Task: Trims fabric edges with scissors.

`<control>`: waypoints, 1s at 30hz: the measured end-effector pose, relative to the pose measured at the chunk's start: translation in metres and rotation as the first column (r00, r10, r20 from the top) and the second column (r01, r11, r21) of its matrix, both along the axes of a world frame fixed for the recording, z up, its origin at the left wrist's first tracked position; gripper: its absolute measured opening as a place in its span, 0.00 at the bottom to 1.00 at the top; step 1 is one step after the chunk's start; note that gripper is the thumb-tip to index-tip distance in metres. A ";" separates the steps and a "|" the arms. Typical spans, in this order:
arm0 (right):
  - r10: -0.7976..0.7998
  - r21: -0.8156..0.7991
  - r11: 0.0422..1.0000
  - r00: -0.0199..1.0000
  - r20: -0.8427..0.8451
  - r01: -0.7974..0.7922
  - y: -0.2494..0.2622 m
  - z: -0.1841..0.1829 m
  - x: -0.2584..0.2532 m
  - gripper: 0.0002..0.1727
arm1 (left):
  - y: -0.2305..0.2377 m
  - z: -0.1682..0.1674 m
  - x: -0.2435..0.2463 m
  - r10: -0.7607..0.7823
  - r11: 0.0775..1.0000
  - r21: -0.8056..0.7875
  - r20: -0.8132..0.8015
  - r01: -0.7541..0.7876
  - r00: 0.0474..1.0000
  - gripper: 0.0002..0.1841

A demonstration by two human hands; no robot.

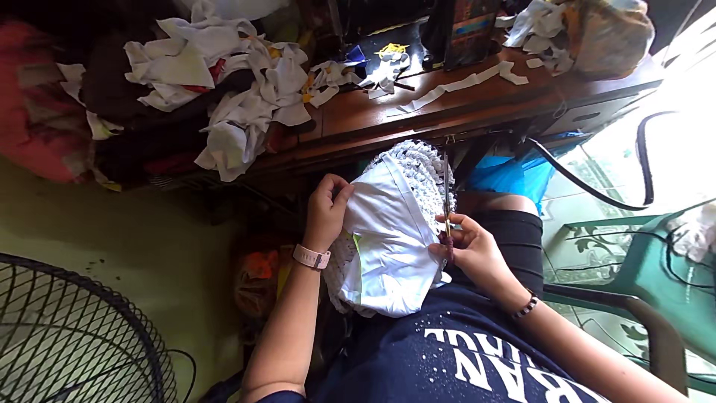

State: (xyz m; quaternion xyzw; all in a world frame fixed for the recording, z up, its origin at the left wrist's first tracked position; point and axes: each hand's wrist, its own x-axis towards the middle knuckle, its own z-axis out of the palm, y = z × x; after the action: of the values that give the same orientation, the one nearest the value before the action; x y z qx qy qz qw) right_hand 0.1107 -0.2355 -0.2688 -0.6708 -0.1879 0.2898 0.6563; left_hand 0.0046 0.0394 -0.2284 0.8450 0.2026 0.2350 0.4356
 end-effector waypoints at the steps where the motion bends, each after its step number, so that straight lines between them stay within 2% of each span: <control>1: -0.001 0.002 1.000 1.000 -0.001 0.001 0.000 0.000 0.000 0.32 | 0.001 0.001 -0.001 -0.003 1.000 0.003 -0.018 0.003 1.000 0.07; 5: -0.007 0.010 1.000 1.000 0.005 0.007 0.000 0.000 0.000 0.33 | 0.005 0.004 -0.004 -0.057 0.998 -0.037 -0.046 0.055 0.997 0.08; 9: -0.002 0.004 1.000 1.000 0.008 0.002 0.000 -0.001 0.000 0.32 | 0.012 0.003 -0.010 -0.092 0.969 -0.231 -0.027 0.084 0.995 0.20; 11: 0.000 0.014 1.000 1.000 0.005 0.000 0.000 -0.002 0.000 0.33 | 0.022 -0.004 -0.011 -0.084 0.967 -0.243 -0.010 0.079 0.996 0.21; 13: 0.001 0.021 1.000 1.000 0.003 -0.001 0.000 -0.002 -0.001 0.32 | 0.025 -0.005 -0.012 -0.067 0.980 -0.191 -0.030 0.060 0.997 0.20; 16: 0.002 0.014 1.000 1.000 0.008 -0.002 0.000 -0.004 -0.001 0.32 | 0.015 0.006 -0.009 -0.003 0.997 0.079 -0.061 0.008 0.998 0.19; 19: 0.005 0.011 1.000 1.000 0.012 -0.005 0.001 -0.004 -0.001 0.33 | 0.003 0.017 0.005 -0.013 0.974 0.228 0.052 0.001 0.999 0.13; 21: 0.004 0.007 1.000 1.000 0.009 -0.004 0.001 -0.003 -0.001 0.32 | -0.003 0.022 0.019 -0.068 0.968 0.246 0.083 0.045 0.994 0.12; 26: 0.000 0.015 1.000 1.000 0.000 0.000 -0.001 -0.003 -0.001 0.33 | 0.003 0.019 0.057 -0.222 0.951 0.219 -0.004 0.218 0.975 0.17; 30: 0.003 0.015 1.000 1.000 0.002 -0.003 -0.001 -0.004 0.000 0.33 | 0.005 0.023 0.075 -0.256 0.946 0.205 -0.011 0.252 0.967 0.15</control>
State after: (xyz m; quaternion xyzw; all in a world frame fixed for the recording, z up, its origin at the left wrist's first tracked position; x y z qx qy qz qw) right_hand 0.1106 -0.2369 -0.2730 -0.6658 -0.1918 0.2886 0.6608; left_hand 0.0799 0.0446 -0.2059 0.9024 0.0634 0.2031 0.3748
